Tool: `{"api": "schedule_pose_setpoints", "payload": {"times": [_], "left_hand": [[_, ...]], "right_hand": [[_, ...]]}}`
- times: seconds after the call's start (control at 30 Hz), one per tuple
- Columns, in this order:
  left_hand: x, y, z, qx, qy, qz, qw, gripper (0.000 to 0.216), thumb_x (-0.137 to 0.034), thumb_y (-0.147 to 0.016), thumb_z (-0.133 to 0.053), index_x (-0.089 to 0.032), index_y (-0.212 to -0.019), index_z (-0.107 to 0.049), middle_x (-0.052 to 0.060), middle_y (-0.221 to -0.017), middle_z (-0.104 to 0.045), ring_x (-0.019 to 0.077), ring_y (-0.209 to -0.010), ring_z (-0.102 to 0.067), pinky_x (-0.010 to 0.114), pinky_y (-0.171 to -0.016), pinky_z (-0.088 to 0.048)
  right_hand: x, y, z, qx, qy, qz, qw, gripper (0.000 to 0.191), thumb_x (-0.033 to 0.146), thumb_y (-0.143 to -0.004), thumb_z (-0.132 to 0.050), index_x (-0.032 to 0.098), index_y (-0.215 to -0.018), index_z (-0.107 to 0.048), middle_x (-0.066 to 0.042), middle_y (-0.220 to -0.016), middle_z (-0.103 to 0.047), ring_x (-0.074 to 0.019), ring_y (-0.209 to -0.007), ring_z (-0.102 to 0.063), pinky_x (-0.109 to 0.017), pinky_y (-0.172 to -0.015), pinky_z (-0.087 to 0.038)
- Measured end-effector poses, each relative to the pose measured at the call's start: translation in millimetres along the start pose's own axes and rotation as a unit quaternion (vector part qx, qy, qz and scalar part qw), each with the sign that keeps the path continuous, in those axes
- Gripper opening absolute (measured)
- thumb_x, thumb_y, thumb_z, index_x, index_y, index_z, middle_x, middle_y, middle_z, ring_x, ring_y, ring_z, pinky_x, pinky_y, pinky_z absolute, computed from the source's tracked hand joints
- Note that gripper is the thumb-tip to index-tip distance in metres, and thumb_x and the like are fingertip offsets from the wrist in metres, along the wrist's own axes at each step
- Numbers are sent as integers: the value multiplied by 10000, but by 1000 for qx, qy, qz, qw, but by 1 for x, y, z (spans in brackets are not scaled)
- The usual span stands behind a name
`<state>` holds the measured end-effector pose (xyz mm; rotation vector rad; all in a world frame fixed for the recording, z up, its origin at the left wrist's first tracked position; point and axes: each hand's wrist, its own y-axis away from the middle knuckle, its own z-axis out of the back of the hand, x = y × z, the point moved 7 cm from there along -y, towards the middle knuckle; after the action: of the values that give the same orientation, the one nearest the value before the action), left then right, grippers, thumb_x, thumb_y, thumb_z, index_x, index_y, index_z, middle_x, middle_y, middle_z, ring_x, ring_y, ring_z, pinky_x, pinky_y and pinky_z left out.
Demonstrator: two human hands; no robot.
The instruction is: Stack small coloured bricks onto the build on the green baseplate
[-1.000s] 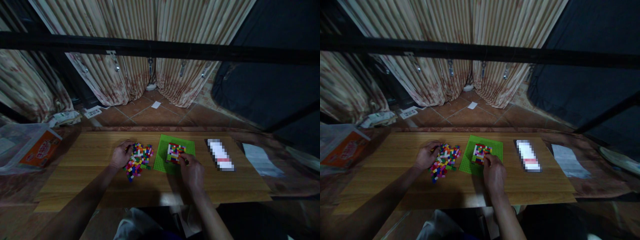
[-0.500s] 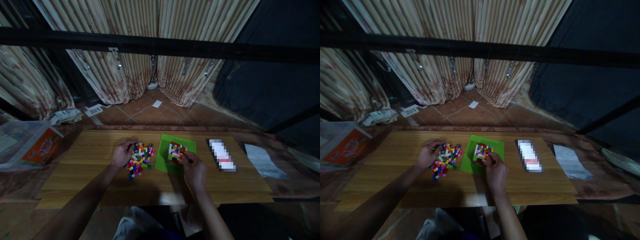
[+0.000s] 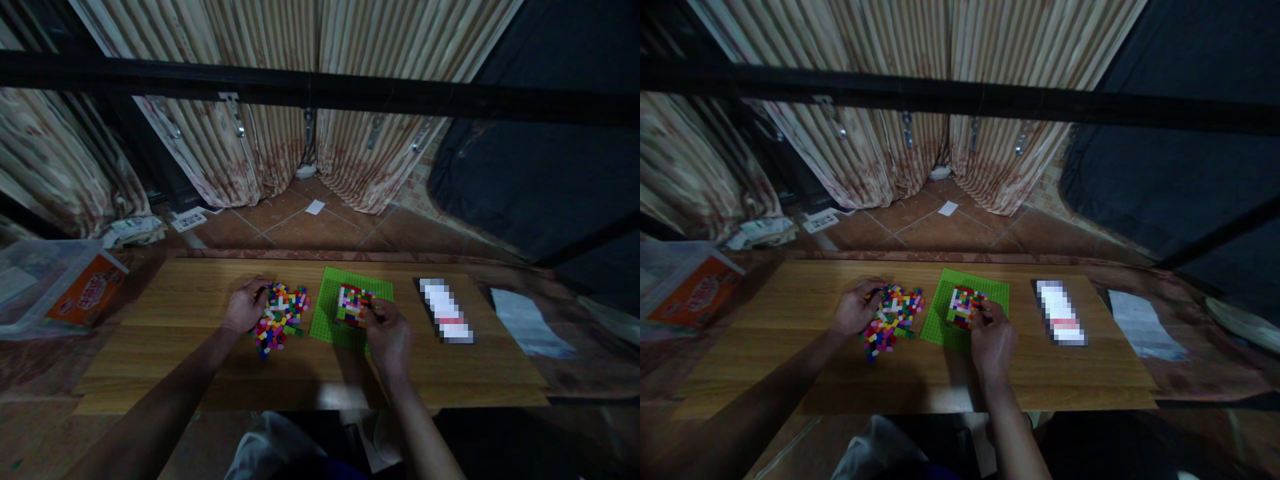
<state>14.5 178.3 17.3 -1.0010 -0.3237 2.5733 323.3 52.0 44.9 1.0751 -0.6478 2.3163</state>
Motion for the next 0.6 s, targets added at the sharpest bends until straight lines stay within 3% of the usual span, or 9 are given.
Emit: {"api": "schedule_pose_setpoints", "payload": {"times": [0.3, 0.47, 0.6], "left_hand": [[-2, 0, 2, -7, -9, -10, 1000, 241, -300, -873, -481, -215, -1006, -664, 61, -1067, -702, 210, -1046, -645, 376, -992, -508], [-1, 0, 1, -6, -6, -6, 1000, 248, -296, -869, -483, -214, -1019, -663, 62, -1067, -706, 214, -1044, -648, 385, -988, -514], [0, 1, 0, -8, 1, -3, 1000, 242, -273, -862, -481, -220, -1012, -664, 60, -1084, -702, 212, -1057, -644, 399, -996, -514]], "right_hand": [[-1, 0, -1, 16, -9, -11, 1000, 325, 357, -759, -585, 139, -987, -663, -107, -756, -750, -265, -668, -697, -327, -590, -459], [-13, 4, 1, 17, -88, -44, 995, 399, 399, -746, -638, 139, -1048, -640, -108, -777, -757, -275, -710, -714, -349, -629, -511], [-6, 19, 8, -16, -138, -23, 990, 349, 417, -802, -626, 150, -1025, -651, -121, -873, -757, -259, -804, -721, -358, -715, -543]]}}
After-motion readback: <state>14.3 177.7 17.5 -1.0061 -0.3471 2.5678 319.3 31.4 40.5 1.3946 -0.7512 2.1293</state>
